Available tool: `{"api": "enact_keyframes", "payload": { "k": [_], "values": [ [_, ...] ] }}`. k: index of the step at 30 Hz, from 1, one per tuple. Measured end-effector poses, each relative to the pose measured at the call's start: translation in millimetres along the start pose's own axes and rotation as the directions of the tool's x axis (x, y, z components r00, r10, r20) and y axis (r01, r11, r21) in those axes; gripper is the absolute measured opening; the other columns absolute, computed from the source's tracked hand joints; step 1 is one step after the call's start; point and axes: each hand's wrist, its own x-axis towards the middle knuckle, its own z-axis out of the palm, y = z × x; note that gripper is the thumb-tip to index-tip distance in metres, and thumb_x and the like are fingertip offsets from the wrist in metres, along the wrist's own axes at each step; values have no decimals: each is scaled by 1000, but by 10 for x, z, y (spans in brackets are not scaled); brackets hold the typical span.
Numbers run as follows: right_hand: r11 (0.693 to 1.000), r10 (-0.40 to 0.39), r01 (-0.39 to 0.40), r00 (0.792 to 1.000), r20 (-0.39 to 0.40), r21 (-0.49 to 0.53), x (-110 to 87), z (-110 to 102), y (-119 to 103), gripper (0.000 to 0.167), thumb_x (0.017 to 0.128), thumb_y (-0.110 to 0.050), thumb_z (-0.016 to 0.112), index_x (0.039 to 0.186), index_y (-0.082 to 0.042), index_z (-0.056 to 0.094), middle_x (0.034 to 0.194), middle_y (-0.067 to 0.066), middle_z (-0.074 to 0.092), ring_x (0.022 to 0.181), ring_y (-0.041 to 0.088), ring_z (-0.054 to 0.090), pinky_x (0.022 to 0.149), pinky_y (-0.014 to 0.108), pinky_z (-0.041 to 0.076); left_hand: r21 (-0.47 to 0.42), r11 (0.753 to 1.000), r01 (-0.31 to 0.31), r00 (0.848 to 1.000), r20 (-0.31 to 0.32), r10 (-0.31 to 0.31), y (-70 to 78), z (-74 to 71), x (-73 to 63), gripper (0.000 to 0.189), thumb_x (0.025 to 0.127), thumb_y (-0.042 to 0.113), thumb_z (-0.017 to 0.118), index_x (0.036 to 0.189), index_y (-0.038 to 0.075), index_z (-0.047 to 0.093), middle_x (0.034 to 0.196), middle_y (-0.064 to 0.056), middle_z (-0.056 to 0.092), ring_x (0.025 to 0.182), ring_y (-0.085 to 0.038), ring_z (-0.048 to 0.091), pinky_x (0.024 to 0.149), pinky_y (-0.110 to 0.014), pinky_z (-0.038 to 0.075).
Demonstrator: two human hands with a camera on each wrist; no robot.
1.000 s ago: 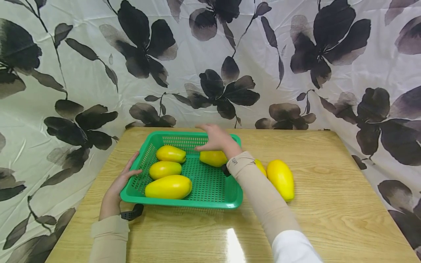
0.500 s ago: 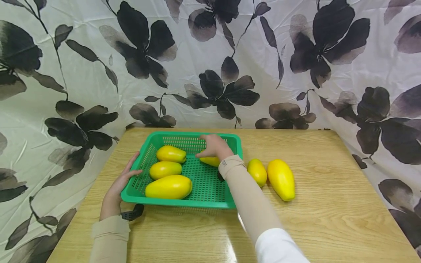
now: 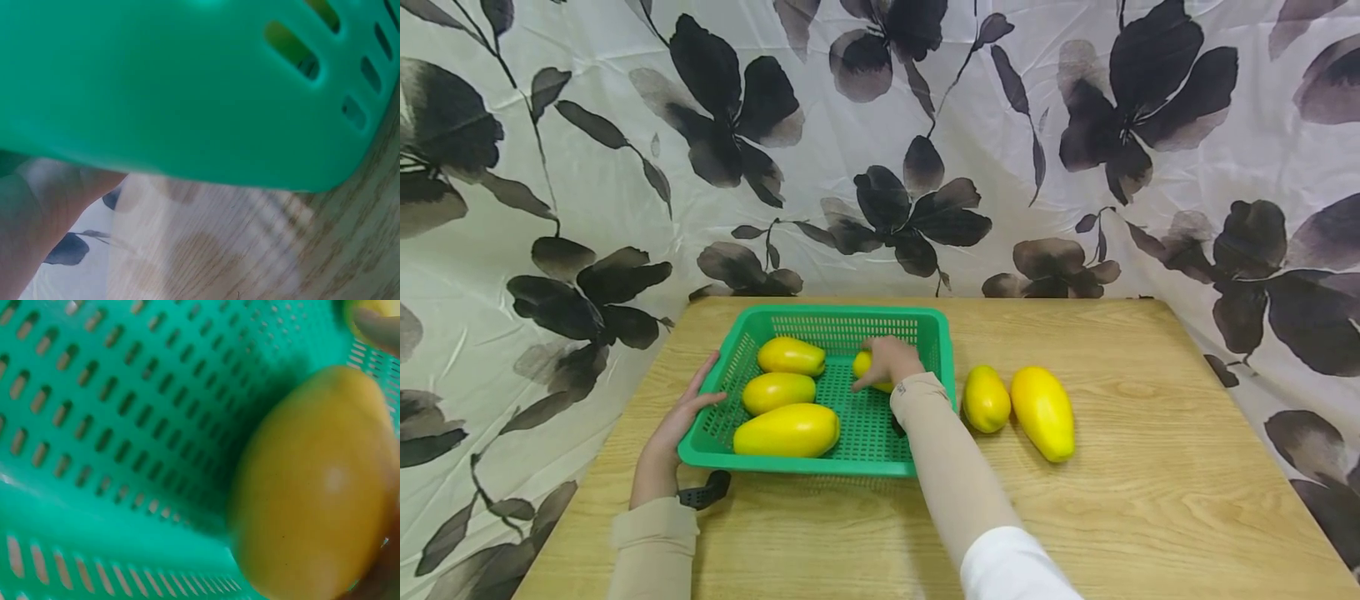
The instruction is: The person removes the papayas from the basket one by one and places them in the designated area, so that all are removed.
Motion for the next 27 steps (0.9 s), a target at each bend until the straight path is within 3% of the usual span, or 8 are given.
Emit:
{"api": "enact_keyframes", "payload": {
  "k": [10, 20, 27],
  "values": [
    [995, -1, -6, 998, -70, -96, 40, 187, 30, 77, 62, -49, 78, 130, -22, 52, 111, 3, 60, 90, 19, 54, 70, 35, 46, 7, 1000, 4, 1000, -2, -4, -14, 3, -1, 70, 94, 8, 40, 147, 38, 4, 152, -4, -5, 126, -34, 26, 87, -34, 44],
    [997, -13, 7, 996, -86, -74, 50, 236, 42, 70, 64, -42, 78, 127, -22, 56, 108, 4, 61, 88, 21, 54, 70, 37, 46, 7, 1000, 13, 1000, -3, -13, -21, 3, -19, 70, 95, 9, 41, 146, 39, 5, 152, -3, -5, 126, -35, 26, 87, -35, 44],
    [998, -13, 7, 996, -94, -64, 70, 243, 61, 70, 65, -40, 78, 128, -20, 55, 109, 4, 60, 89, 21, 54, 73, 37, 45, -5, 1000, 0, 1000, 5, 1, -6, 2, -5, 71, 94, 6, 40, 147, 35, 2, 152, -3, -6, 129, -33, 22, 86, -30, 44]
  ]
}}
